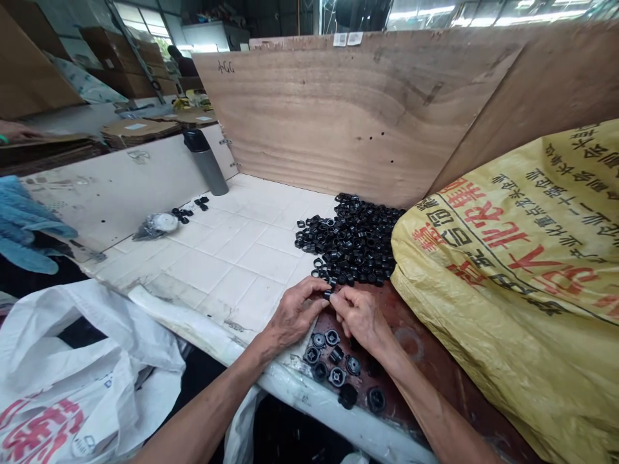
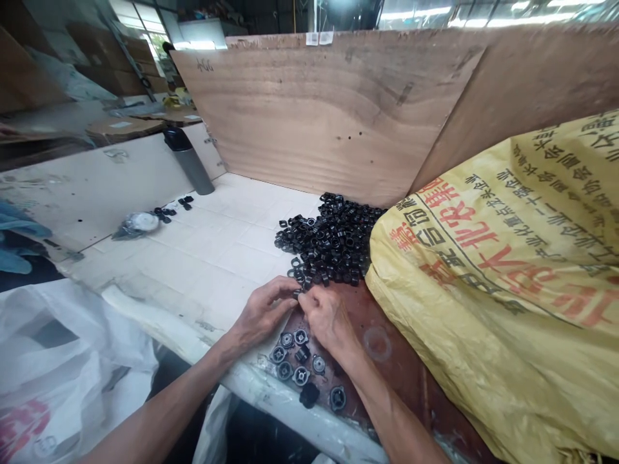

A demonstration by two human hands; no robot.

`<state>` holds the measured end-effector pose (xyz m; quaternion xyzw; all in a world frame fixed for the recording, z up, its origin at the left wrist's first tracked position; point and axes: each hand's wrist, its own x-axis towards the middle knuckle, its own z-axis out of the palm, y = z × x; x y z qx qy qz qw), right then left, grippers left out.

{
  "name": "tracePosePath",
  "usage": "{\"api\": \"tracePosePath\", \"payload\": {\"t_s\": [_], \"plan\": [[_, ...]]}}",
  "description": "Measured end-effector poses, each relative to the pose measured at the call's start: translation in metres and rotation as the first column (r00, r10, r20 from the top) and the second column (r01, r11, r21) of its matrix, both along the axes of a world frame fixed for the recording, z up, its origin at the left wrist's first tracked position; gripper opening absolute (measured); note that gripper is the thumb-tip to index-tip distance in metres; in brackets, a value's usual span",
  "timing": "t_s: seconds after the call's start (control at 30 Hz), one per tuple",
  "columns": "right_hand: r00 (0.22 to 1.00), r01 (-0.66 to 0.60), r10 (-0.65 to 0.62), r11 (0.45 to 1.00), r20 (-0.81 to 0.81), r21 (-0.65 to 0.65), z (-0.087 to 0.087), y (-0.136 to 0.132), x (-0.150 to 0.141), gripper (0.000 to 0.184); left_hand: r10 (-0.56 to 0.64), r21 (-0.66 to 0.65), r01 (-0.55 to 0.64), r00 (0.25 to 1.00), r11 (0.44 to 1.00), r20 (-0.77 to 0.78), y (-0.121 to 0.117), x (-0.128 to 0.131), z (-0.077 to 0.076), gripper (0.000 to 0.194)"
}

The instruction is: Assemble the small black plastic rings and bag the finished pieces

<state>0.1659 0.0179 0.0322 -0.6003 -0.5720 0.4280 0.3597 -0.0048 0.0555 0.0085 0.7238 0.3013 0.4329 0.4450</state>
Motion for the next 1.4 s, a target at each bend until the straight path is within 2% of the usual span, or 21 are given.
{"api": "tracePosePath", "payload": {"t_s": [0.07, 0.1, 0.27, 0.33, 0.47, 0.53, 0.6, 0.67, 0.73, 0.83, 0.93, 1.07, 1.17, 1.27, 1.4], "plan": [[0.995, -0.047, 0.037, 0.993, -0.096, -0.105, 0.000, 0.000, 0.002, 0.037, -0.014, 0.096, 0.019, 0.998, 0.995, -0.056, 0.000, -0.002, 0.000, 0.023], [0.992, -0.052, 0.036, 0.991, -0.123, -0.123, 0.000, 0.001, 0.003, 0.036, -0.020, 0.090, 0.025, 0.998, 0.996, -0.061, 0.000, -0.002, 0.000, 0.024], [0.991, -0.007, 0.006, 1.000, -0.132, -0.010, 0.003, 0.003, 0.008, 0.016, -0.040, -0.201, 0.042, 0.999, 0.979, 0.013, -0.003, 0.000, 0.002, 0.022], [0.991, -0.041, 0.041, 0.999, -0.124, 0.006, 0.005, 0.001, 0.009, 0.012, -0.064, -0.246, 0.067, 0.998, 0.967, 0.021, -0.004, 0.000, 0.006, 0.023], [0.990, -0.137, 0.132, 0.979, -0.045, -0.150, 0.006, 0.001, 0.019, 0.025, -0.203, -0.268, 0.166, 0.973, 0.949, -0.115, -0.005, -0.004, 0.015, 0.016], [0.990, -0.128, 0.134, 0.985, 0.049, -0.116, 0.004, 0.005, 0.030, 0.032, -0.189, -0.272, 0.125, 0.956, 0.954, -0.224, -0.003, -0.004, 0.014, 0.019], [0.985, -0.052, 0.049, 0.999, 0.164, 0.016, 0.000, 0.012, 0.039, 0.031, -0.008, -0.172, -0.050, 0.948, 0.984, -0.319, 0.000, -0.002, 0.009, 0.028], [0.965, 0.033, -0.064, 0.992, 0.253, 0.124, -0.008, 0.017, 0.044, 0.022, 0.208, 0.001, -0.222, 0.911, 0.975, -0.355, 0.004, 0.001, 0.000, 0.023], [0.941, 0.067, -0.123, 0.981, 0.315, 0.183, -0.015, 0.020, 0.043, 0.004, 0.313, 0.148, -0.278, 0.877, 0.949, -0.363, 0.008, 0.005, -0.008, 0.019], [0.903, -0.014, -0.098, 0.966, 0.419, 0.257, -0.021, 0.018, 0.033, 0.020, 0.317, 0.262, -0.222, 0.855, 0.939, -0.410, 0.011, 0.008, -0.015, 0.025], [0.832, -0.111, -0.073, 0.949, 0.549, 0.294, -0.020, 0.013, 0.024, 0.018, 0.317, 0.293, -0.199, 0.838, 0.935, -0.443, 0.010, 0.010, -0.018, 0.025], [0.786, -0.172, -0.052, 0.938, 0.616, 0.299, -0.022, 0.013, 0.023, 0.018, 0.343, 0.342, -0.191, 0.815, 0.920, -0.467, 0.010, 0.014, -0.019, 0.042], [0.795, -0.176, -0.046, 0.936, 0.605, 0.304, -0.027, 0.015, 0.027, 0.023, 0.308, 0.372, -0.118, 0.805, 0.921, -0.507, 0.012, 0.017, -0.020, 0.037], [0.801, -0.196, -0.029, 0.931, 0.598, 0.307, -0.026, 0.014, 0.028, 0.028, 0.281, 0.350, -0.112, 0.830, 0.930, -0.482, 0.013, 0.018, -0.021, 0.030], [0.790, -0.206, -0.030, 0.928, 0.613, 0.311, -0.017, 0.008, 0.021, 0.016, 0.296, 0.333, -0.149, 0.843, 0.931, -0.449, 0.010, 0.014, -0.022, 0.022]]}}
